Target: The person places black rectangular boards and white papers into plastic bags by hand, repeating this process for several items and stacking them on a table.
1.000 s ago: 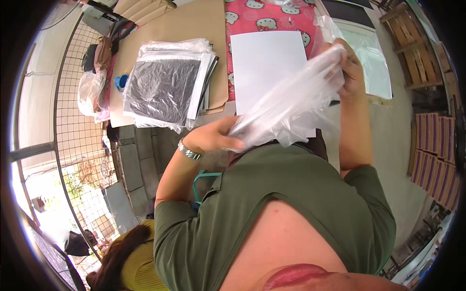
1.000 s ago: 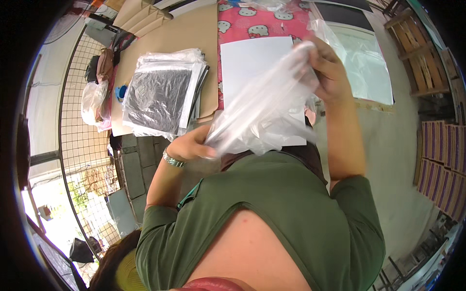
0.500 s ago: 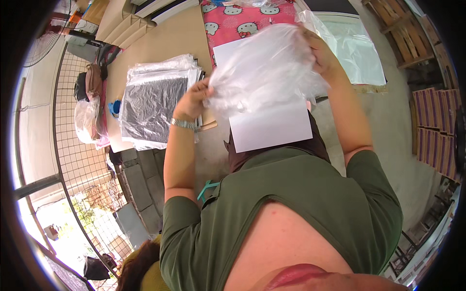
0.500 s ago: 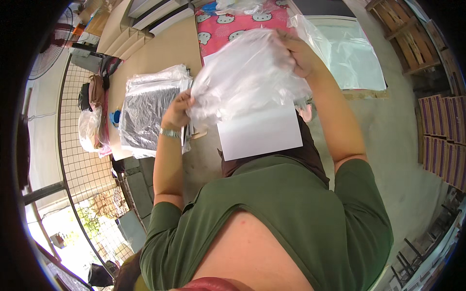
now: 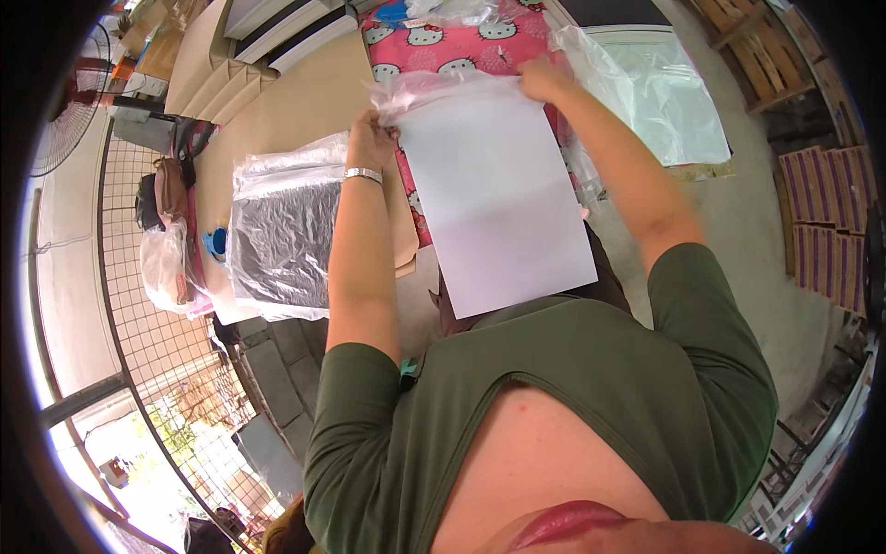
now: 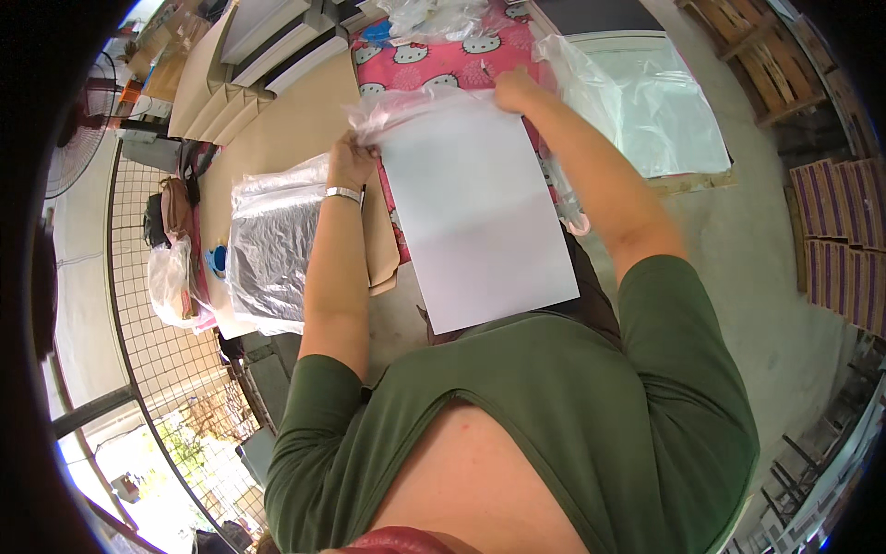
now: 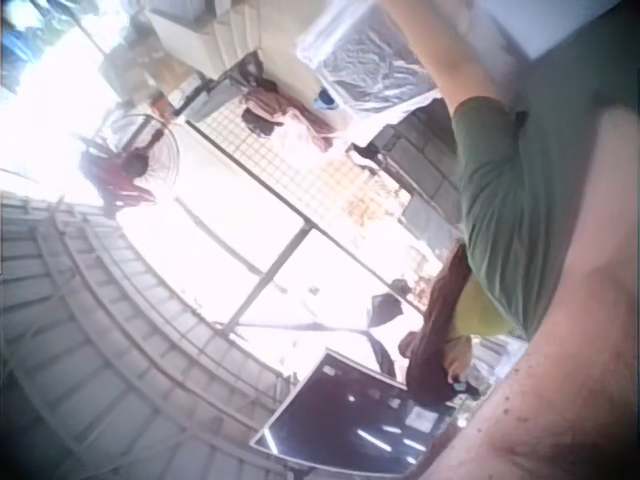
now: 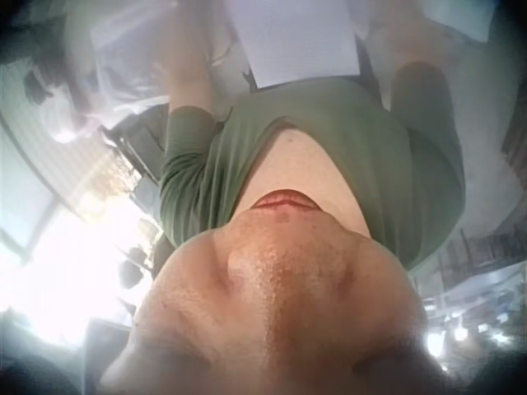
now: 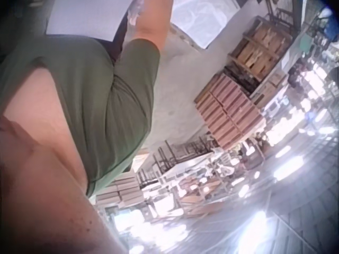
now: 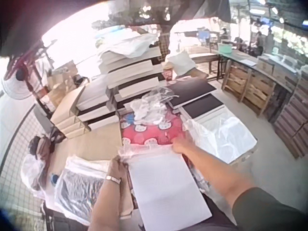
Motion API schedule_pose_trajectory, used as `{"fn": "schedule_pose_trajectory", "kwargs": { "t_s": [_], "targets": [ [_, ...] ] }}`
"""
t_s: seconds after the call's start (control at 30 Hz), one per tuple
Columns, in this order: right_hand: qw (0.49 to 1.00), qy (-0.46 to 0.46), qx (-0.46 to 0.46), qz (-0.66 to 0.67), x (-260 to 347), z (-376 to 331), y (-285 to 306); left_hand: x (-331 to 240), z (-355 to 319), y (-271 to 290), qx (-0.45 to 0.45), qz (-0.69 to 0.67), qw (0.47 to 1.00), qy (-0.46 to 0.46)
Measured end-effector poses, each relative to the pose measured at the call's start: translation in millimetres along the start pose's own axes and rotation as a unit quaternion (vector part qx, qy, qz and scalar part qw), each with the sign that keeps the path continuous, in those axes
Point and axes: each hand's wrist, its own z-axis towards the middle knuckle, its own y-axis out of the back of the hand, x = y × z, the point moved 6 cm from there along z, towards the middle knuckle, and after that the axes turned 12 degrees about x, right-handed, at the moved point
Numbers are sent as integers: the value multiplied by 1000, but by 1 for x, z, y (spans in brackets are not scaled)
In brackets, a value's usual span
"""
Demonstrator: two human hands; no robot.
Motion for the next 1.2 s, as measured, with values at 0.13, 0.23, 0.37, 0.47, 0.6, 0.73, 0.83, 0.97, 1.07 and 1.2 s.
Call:
{"fn": "schedule_pose_trajectory", "kwargs": {
  "t_s": [0.13, 0.23, 0.37, 0.47, 0.6, 0.73, 0.83, 0.97, 1.07, 1.2],
  "targets": [
    [998, -31, -49, 10, 45, -21, 3, -2, -22, 32, -245, 444, 860, -54],
    [973, -66, -175, 138, 45, -42, 15, -13, -37, 14, -260, 546, 789, -107],
    [952, -27, -182, 245, 31, -94, 82, -81, -96, -100, -241, 601, 755, -104],
    [857, -1, -166, 488, 36, -148, 151, -150, -150, -129, -175, 649, 710, -211],
    [836, 250, 27, 487, 89, -244, 236, -222, -287, -192, -75, 316, 914, -242],
    [804, 85, 4, 589, 109, -311, 235, -199, -346, -179, 233, -20, 960, -155],
    [602, 226, 34, 765, 104, -286, 189, -167, -350, -143, 72, -24, 985, -157],
    [490, 196, 40, 848, 97, -272, 148, -135, -312, -147, 37, 6, 997, -62],
    [586, 236, 43, 774, 103, -254, 174, -131, -306, -163, 53, -8, 996, -74],
    [688, 246, 68, 679, 98, -214, 184, -135, -295, -127, -34, 2, 997, -70]
  ]
}}
